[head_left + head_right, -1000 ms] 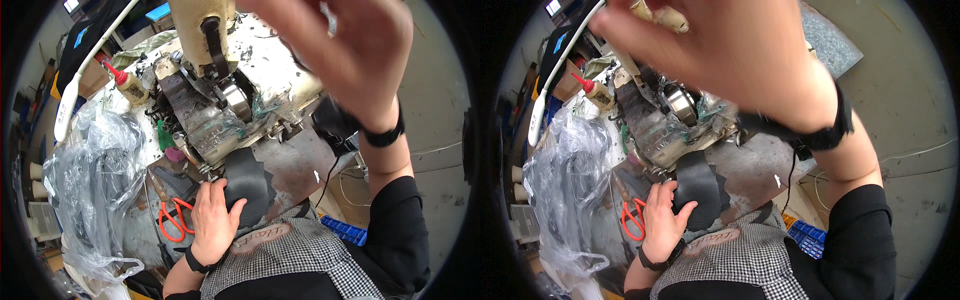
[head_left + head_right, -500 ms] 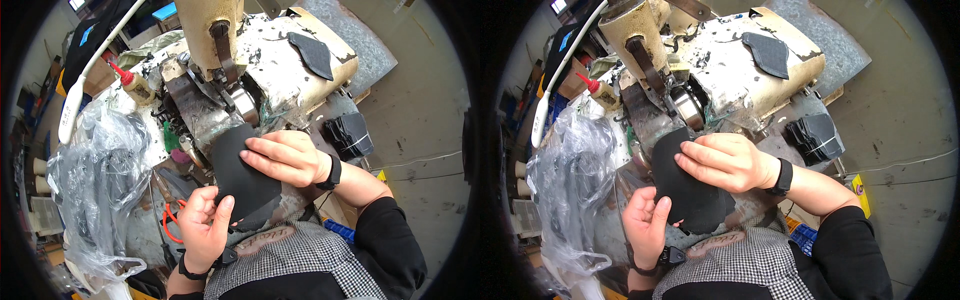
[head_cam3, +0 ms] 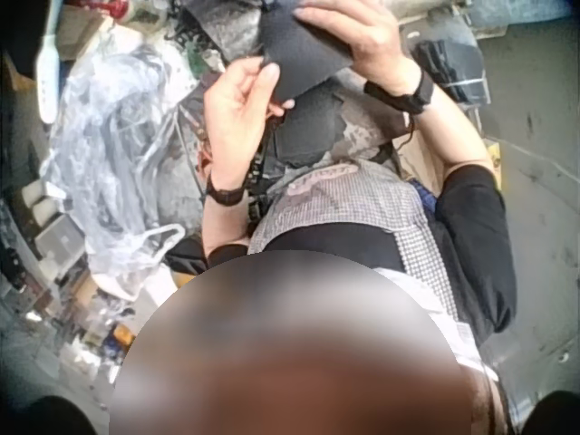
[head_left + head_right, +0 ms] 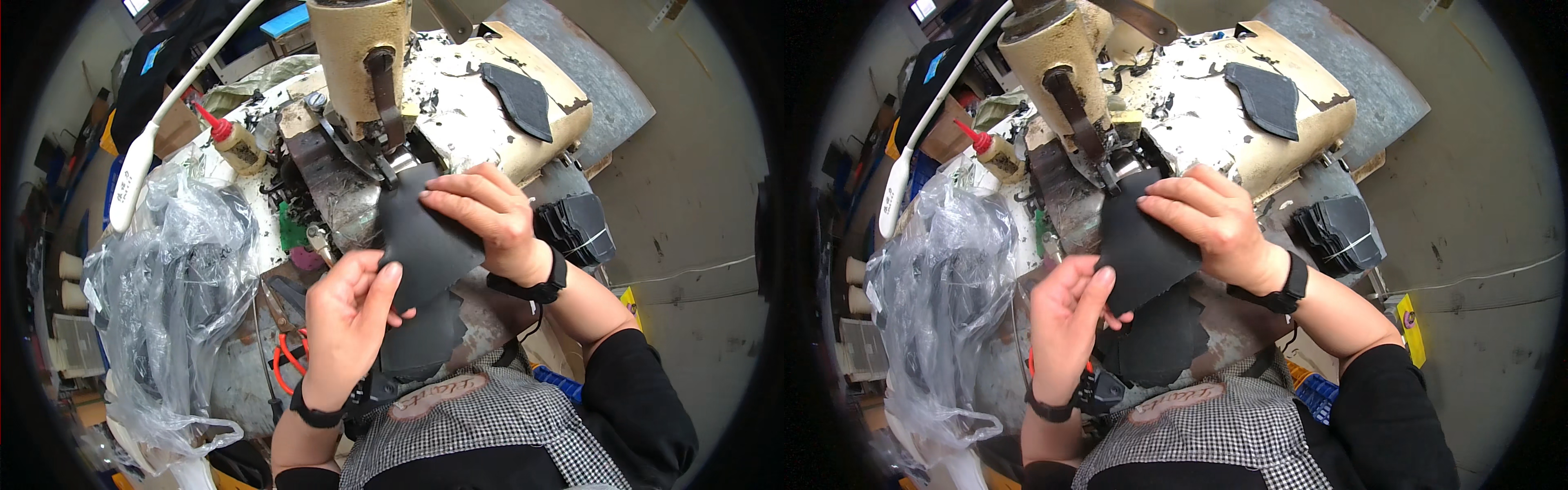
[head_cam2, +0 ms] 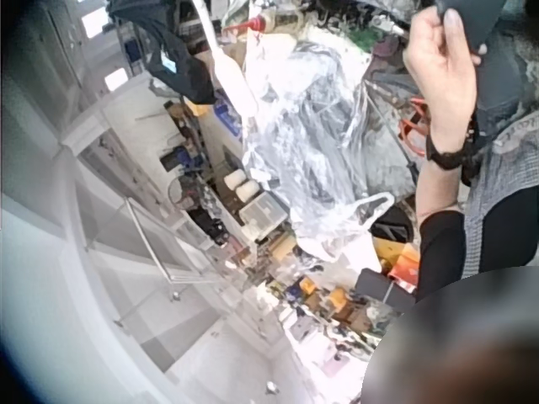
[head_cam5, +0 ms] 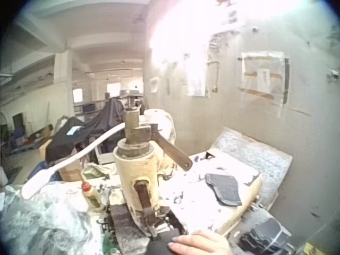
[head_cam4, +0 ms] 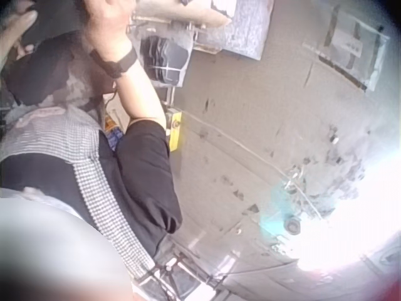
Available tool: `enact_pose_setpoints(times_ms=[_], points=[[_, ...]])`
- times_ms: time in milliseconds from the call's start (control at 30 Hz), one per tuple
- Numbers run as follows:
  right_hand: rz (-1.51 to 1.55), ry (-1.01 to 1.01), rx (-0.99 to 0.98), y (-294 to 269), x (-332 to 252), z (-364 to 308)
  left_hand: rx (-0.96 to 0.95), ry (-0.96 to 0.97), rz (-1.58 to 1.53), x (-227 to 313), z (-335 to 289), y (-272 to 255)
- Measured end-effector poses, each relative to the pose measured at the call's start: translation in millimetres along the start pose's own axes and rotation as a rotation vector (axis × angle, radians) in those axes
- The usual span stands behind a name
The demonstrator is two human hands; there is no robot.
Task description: The person sharpens a rotating wheel on a machine with a metal tool, applies oil from a bottle, and trims pieces of black material with shears. They then press the material against the rotating wheel before placing the finished pieces onto a stack.
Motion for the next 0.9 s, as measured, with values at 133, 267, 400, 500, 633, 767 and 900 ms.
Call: enact_pose_setpoints(times_ms=[133,267,400,500,633,767,900], points=[[-0.093,-0.069,0.029,-5,4,-7,-0.029,-0.080,0.161,16,21,-10],[-0.074,-0.205,0.041,-5,-11,-8,0.025,-0.044,0.347,38,34,-33],[-0.063,-0.277,0.032,16,-33,-3,0.047,0.114,0.436,40,46,-66],[-0.081,-0.244,0.026,19,-33,0,0.087,0.194,0.517,47,58,-67],[-0.202,-0.207,0.027,11,-21,-3,0.108,0.444,0.726,43,65,-46],[-0.228,-0.131,0.083,-7,3,-5,0.198,0.707,0.941,37,72,-12],[-0.113,0.043,0.161,-26,31,13,0.181,0.580,0.972,38,60,-5]])
Point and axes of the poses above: each hand's wrist, its own z-axis towards the middle knuckle, its own y-axis out of the palm, x = y × z, the point moved 2 cm from there along z, towards the middle knuckle, and after that the axes turned 2 degrees about -y, right-handed, at the moved point
